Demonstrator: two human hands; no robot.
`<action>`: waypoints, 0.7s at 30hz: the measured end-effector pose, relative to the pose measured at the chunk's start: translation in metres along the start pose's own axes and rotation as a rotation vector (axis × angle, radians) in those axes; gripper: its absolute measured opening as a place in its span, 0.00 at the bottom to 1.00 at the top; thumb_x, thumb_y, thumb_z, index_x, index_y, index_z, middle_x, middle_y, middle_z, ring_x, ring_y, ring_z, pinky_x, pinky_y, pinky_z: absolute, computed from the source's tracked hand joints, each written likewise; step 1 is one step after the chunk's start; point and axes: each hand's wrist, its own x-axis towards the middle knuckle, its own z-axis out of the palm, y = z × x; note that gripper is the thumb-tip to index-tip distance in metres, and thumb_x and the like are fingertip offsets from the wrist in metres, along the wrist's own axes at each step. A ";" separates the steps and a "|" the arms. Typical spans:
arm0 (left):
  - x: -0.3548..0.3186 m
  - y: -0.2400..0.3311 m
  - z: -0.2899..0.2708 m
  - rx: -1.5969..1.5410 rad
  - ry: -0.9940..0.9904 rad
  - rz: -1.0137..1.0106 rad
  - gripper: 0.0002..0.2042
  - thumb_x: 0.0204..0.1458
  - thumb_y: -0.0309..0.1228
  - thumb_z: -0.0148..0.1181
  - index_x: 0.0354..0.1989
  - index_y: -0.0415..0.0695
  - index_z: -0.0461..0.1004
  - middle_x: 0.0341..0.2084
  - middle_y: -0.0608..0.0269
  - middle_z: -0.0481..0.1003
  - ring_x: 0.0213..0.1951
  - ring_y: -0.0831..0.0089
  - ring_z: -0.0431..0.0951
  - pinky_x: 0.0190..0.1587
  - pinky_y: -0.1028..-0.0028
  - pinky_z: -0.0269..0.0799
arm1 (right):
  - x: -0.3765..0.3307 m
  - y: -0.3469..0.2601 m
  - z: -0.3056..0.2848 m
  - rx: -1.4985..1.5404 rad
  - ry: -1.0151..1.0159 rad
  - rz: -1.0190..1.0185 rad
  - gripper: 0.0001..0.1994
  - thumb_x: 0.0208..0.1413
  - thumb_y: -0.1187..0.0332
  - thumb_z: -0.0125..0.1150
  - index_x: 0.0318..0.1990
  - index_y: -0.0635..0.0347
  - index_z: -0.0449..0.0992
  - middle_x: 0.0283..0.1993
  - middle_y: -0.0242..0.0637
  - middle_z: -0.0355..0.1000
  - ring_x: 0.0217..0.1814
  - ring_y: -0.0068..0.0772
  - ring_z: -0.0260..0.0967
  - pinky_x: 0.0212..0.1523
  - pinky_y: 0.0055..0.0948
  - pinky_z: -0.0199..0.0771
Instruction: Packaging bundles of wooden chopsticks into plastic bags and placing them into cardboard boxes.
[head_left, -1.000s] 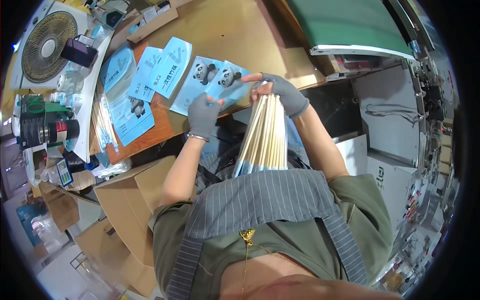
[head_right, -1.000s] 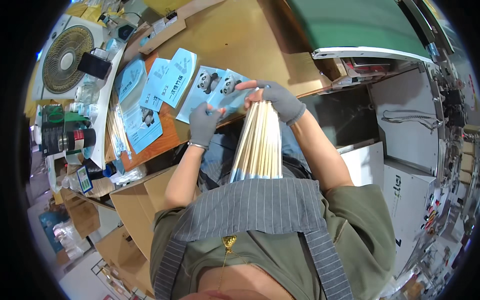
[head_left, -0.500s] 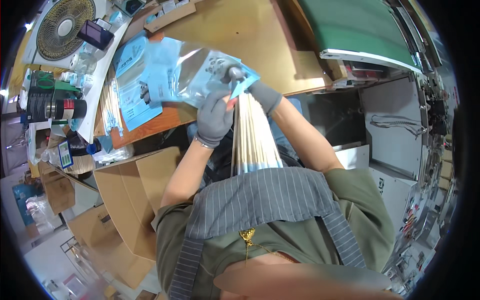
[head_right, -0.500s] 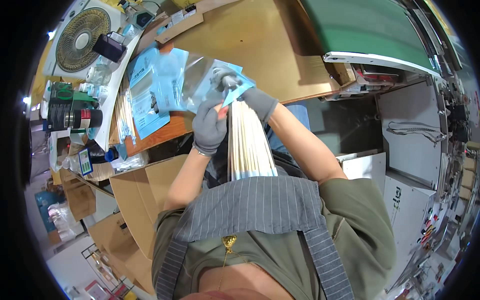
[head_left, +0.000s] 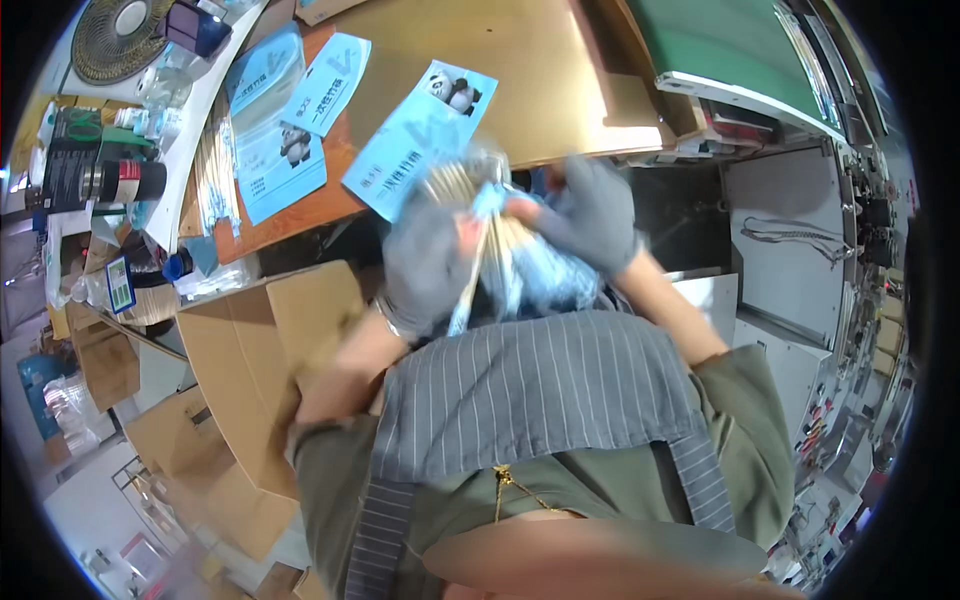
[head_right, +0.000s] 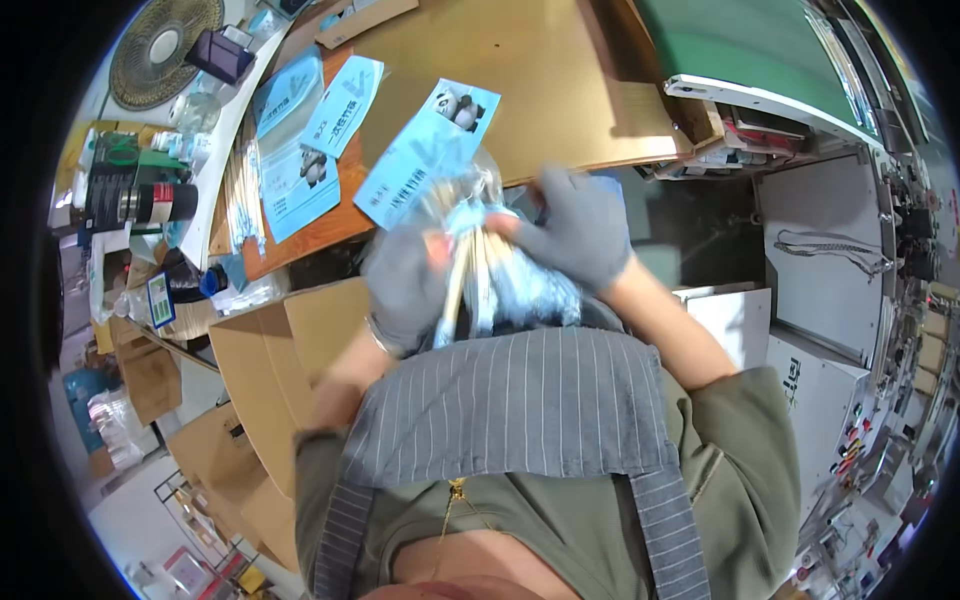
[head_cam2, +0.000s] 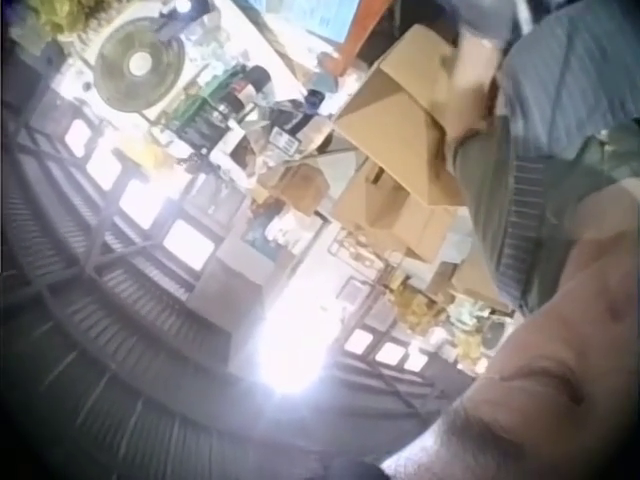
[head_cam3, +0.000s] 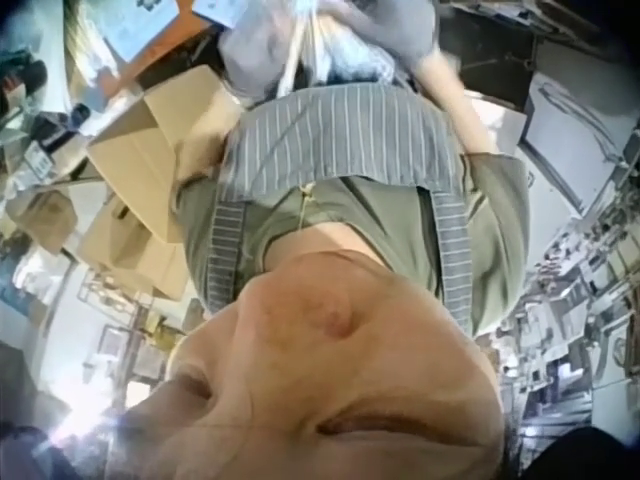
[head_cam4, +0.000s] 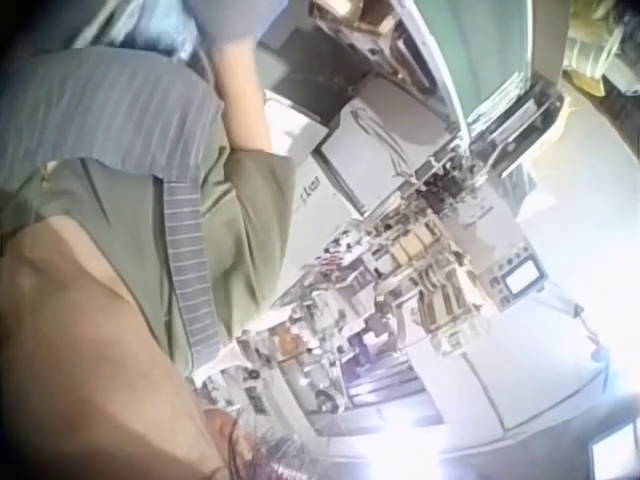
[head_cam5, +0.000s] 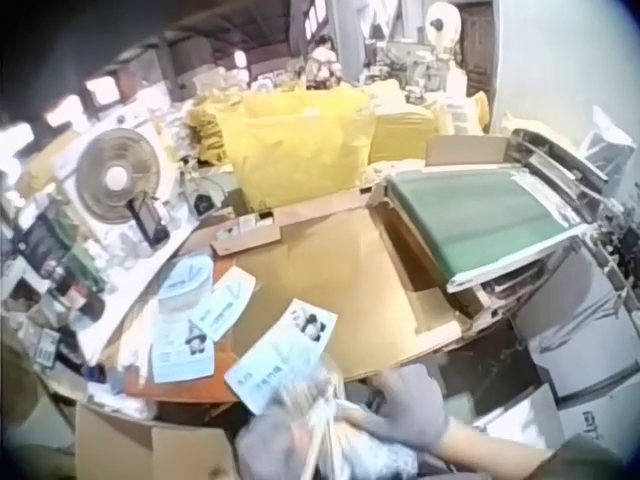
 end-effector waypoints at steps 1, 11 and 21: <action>0.033 0.000 -0.009 -0.030 0.011 -0.082 0.03 0.49 0.25 0.55 0.29 0.38 0.72 0.28 0.54 0.73 0.33 0.57 0.74 0.34 0.66 0.70 | 0.018 -0.005 0.001 -0.004 0.235 -0.216 0.17 0.46 0.55 0.66 0.35 0.57 0.72 0.23 0.40 0.70 0.24 0.41 0.70 0.27 0.33 0.69; 0.178 -0.061 -0.127 0.425 -0.237 0.281 0.07 0.50 0.29 0.57 0.27 0.37 0.73 0.24 0.57 0.72 0.25 0.64 0.73 0.29 0.73 0.68 | 0.169 -0.100 -0.094 0.007 0.145 -0.443 0.09 0.43 0.67 0.55 0.22 0.64 0.75 0.24 0.50 0.72 0.29 0.48 0.72 0.32 0.36 0.71; 0.145 -0.075 -0.148 -0.353 -0.099 -0.487 0.18 0.49 0.45 0.59 0.24 0.38 0.77 0.19 0.59 0.75 0.24 0.76 0.76 0.28 0.74 0.71 | 0.201 -0.113 -0.108 0.372 0.156 -0.116 0.04 0.44 0.78 0.54 0.29 0.65 0.73 0.23 0.34 0.70 0.28 0.22 0.69 0.30 0.23 0.70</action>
